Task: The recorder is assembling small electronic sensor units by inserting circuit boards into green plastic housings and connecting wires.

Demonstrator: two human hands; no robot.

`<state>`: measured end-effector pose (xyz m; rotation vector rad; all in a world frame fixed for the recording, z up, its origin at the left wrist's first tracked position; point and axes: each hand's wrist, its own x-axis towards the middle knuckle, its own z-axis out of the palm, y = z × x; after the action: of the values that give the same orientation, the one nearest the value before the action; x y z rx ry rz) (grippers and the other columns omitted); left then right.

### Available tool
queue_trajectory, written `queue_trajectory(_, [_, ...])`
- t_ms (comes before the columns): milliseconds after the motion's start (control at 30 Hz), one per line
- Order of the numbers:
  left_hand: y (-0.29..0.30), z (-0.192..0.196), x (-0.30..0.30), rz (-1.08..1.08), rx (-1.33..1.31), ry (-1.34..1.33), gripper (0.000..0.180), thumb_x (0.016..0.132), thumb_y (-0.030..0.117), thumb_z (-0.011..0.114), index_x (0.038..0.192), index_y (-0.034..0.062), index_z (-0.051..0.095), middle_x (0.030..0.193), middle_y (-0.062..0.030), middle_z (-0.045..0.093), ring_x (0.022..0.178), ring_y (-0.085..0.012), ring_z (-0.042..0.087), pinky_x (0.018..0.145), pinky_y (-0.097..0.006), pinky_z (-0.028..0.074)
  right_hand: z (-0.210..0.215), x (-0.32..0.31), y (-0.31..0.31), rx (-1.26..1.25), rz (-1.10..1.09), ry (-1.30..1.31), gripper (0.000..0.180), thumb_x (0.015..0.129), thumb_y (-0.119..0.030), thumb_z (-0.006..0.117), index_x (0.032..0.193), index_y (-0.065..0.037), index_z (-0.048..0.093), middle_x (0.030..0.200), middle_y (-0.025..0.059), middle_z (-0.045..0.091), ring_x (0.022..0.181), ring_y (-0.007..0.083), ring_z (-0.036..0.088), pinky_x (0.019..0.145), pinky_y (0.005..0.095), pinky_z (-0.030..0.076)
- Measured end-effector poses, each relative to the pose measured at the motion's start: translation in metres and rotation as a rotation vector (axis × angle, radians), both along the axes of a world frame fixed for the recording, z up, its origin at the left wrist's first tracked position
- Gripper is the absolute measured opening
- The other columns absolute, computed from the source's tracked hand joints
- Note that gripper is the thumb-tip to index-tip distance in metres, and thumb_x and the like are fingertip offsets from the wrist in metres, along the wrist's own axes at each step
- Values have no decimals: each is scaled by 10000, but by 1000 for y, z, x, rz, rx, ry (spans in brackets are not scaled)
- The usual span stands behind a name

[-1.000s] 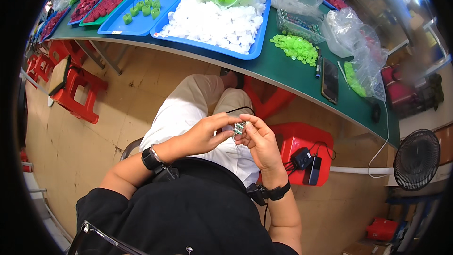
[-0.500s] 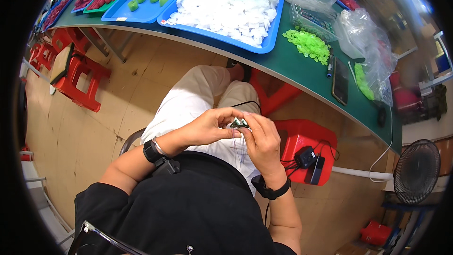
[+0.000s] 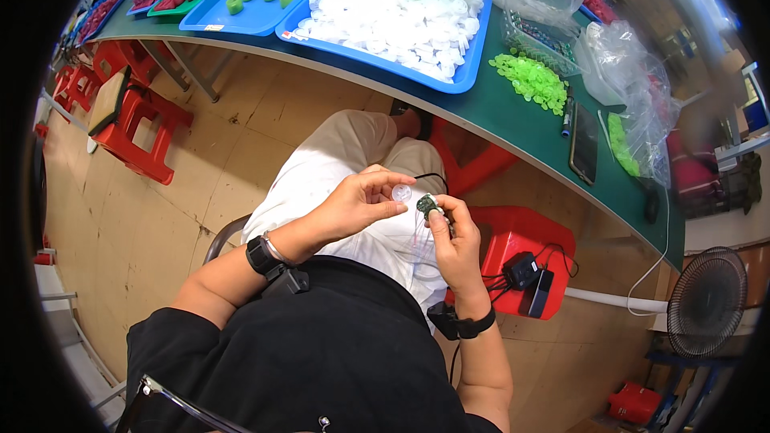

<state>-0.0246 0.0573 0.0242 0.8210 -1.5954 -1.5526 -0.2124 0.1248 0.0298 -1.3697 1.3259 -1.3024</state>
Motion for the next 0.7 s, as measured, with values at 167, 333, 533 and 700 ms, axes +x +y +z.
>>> queue_trajectory(167, [-1, -5, -2, -41, 93, 31, 307, 874, 81, 666, 1170, 14, 621, 901, 4, 540, 783, -52, 516, 712, -211, 449, -4, -4, 0, 41, 41, 44, 167, 937, -111, 582, 1057, 5, 590, 900, 22, 614, 766, 74, 528, 697, 225, 435])
queue_trajectory(333, [0, -3, -3, -103, 410, 240, 342, 885, 79, 652, 1216, 20, 587, 936, -3, 591, 805, -57, 535, 757, -212, 462, -4, 0, 0, -3, 19, 101, 184, 913, -100, 612, 1059, 11, 597, 902, 44, 629, 806, 93, 559, 733, 239, 450])
queue_trajectory(533, [-4, -9, 0, -69, 359, 173, 319, 899, 96, 641, 1202, 10, 591, 926, 4, 606, 844, -61, 532, 790, -213, 458, -5, -2, 2, 60, 94, 94, 215, 934, -84, 584, 1125, 10, 554, 999, 34, 594, 901, 89, 544, 795, 228, 439])
queue_trajectory(700, [-1, -2, -2, -63, 459, 227, 292, 911, 111, 626, 1181, 2, 605, 929, -5, 607, 879, -72, 541, 818, -227, 458, -6, 2, 0, 5, 52, 132, 213, 897, -65, 624, 1091, 10, 578, 967, 39, 609, 876, 99, 556, 793, 237, 443])
